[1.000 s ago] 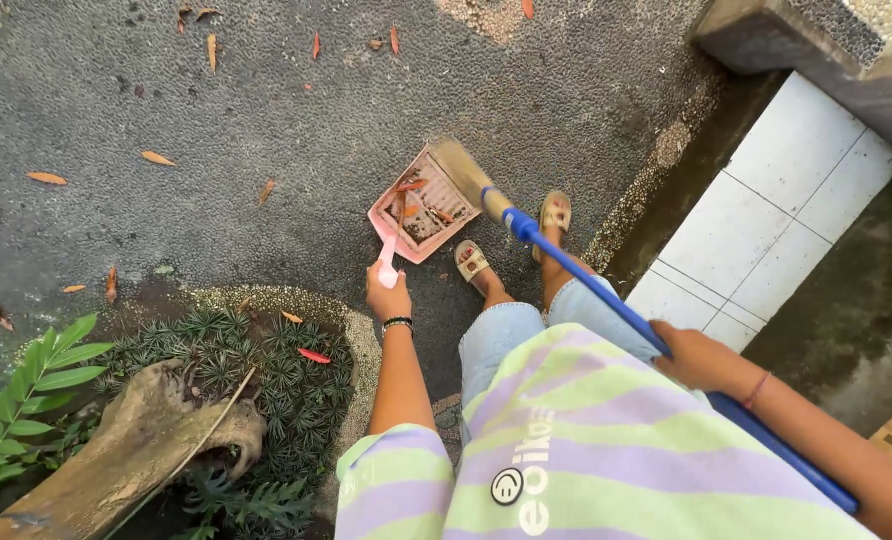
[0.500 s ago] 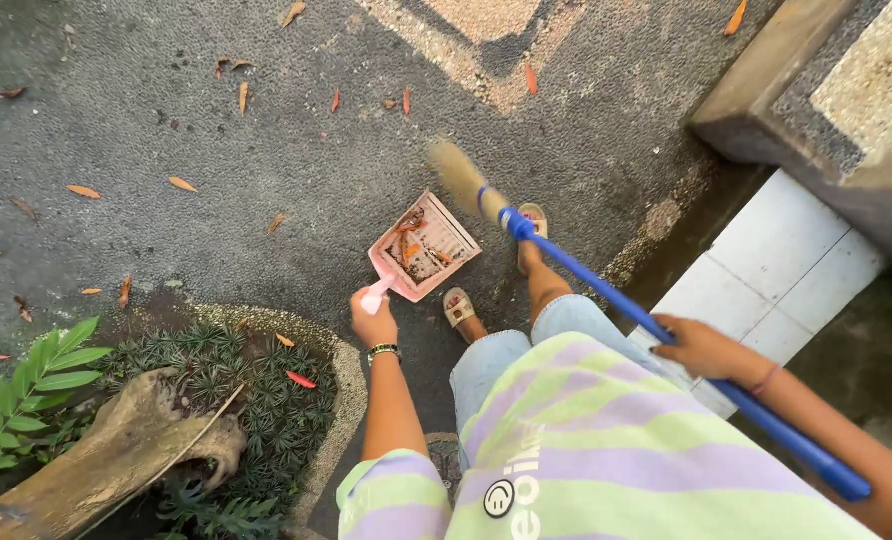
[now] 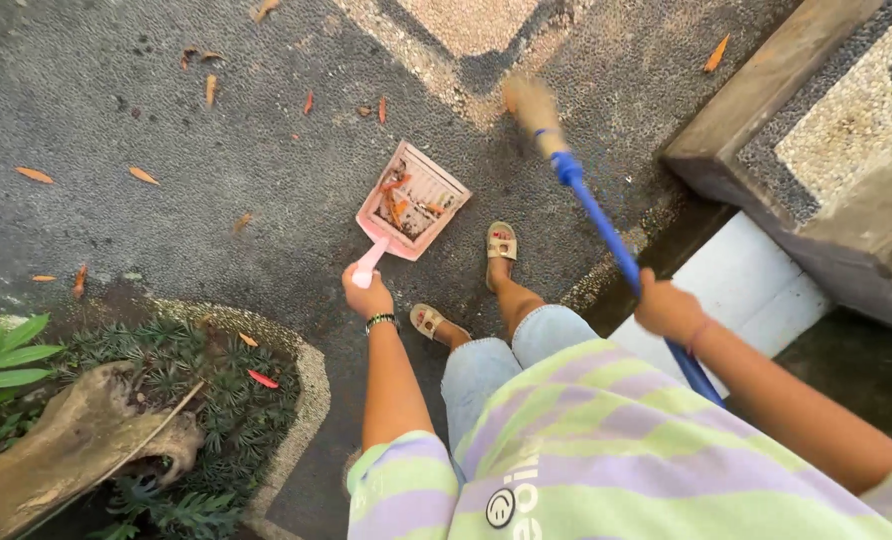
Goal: Sweeping dry leaves and debris from a decorative stone garden path into a dustpan and emptying it into a bucket.
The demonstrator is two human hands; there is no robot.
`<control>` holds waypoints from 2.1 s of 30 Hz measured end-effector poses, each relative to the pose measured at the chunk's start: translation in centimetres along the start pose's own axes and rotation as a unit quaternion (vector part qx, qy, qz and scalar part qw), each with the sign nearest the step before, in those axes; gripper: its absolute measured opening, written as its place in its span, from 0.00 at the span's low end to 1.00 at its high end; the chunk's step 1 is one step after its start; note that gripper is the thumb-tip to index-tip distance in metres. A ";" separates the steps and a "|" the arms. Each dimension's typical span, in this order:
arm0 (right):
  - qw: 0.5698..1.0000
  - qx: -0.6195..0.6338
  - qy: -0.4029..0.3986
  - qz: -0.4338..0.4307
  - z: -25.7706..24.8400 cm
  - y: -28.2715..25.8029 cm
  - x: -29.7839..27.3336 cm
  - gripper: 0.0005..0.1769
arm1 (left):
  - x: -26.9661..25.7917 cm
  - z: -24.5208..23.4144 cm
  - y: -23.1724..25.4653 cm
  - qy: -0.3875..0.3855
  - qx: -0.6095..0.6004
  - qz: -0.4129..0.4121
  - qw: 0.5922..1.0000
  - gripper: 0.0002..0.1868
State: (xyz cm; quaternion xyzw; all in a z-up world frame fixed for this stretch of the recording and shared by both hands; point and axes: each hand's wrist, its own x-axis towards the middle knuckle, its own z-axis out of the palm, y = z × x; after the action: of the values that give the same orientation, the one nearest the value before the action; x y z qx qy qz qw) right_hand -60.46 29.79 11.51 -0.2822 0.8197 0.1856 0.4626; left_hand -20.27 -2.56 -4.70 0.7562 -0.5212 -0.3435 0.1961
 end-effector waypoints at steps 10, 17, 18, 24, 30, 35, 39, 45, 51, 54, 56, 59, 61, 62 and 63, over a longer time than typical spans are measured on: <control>0.984 0.019 -0.118 -0.130 -10.3 -0.1 -8.0 0.37 | -1.8 -1.3 5.4 0.034 -0.059 -0.162 0.984 0.21; 0.982 0.013 0.059 -0.179 -13.3 0.8 2.8 0.39 | -0.6 -4.0 3.0 0.094 -0.102 -0.177 0.974 0.20; 0.977 0.024 0.090 -0.192 -14.1 0.7 4.4 0.38 | -0.5 -4.5 2.5 0.117 -0.148 -0.173 0.967 0.21; 0.990 0.013 0.098 -0.105 -17.4 -7.8 8.2 0.28 | 2.1 -7.2 2.2 0.144 -0.149 -0.173 0.963 0.18; 0.967 -0.187 0.110 -0.135 -8.5 -16.9 8.5 0.41 | 4.9 -5.0 0.2 0.109 -0.037 -0.164 0.980 0.25; 0.968 -0.178 -0.019 -0.176 -6.2 -20.2 -2.0 0.37 | 7.0 -3.6 -1.3 0.092 -0.082 -0.160 0.979 0.25; 0.957 -0.120 -0.113 -0.238 -7.5 -19.9 -5.9 0.41 | 8.3 -5.3 -2.4 0.090 -0.075 -0.171 0.978 0.30; 0.977 -0.034 -0.078 -0.194 -11.8 -18.2 -5.9 0.41 | 8.7 -6.4 -7.0 0.083 -0.178 -0.137 0.971 0.27; 0.976 -0.193 0.024 -0.102 -11.6 -27.1 -2.2 0.37 | 8.2 -8.8 -4.6 0.062 -0.132 -0.195 0.970 0.24; 0.958 -0.263 0.004 -0.114 -8.7 -28.6 -0.6 0.31 | 8.7 -9.0 -4.5 0.087 -0.139 -0.181 0.970 0.23; 0.957 -0.254 -0.014 -0.137 -9.7 -29.5 -2.3 0.35 | 9.6 -9.9 -3.8 0.096 -0.142 -0.178 0.969 0.23; 0.954 -0.206 -0.039 -0.216 -11.7 -26.9 -3.5 0.39 | 9.8 -11.3 -2.3 0.088 -0.140 -0.203 0.965 0.22; 0.944 -0.168 -0.044 -0.281 -14.0 -26.1 -3.6 0.40 | 10.2 -11.8 -2.2 0.081 -0.138 -0.230 0.960 0.20; 0.950 -0.206 -0.045 -0.231 -15.4 -26.5 -3.7 0.40 | 10.2 -11.8 -2.8 0.102 -0.140 -0.210 0.962 0.20; 0.953 -0.242 -0.043 -0.178 -16.8 -26.9 -3.8 0.41 | 10.3 -11.7 -3.3 0.121 -0.142 -0.189 0.964 0.19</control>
State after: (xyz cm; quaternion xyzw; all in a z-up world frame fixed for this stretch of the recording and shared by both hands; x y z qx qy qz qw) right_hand -52.79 0.63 22.11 -0.5188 0.6657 0.3047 0.4413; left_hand -7.41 -11.58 -2.09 0.8411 -0.2876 -0.3509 0.2943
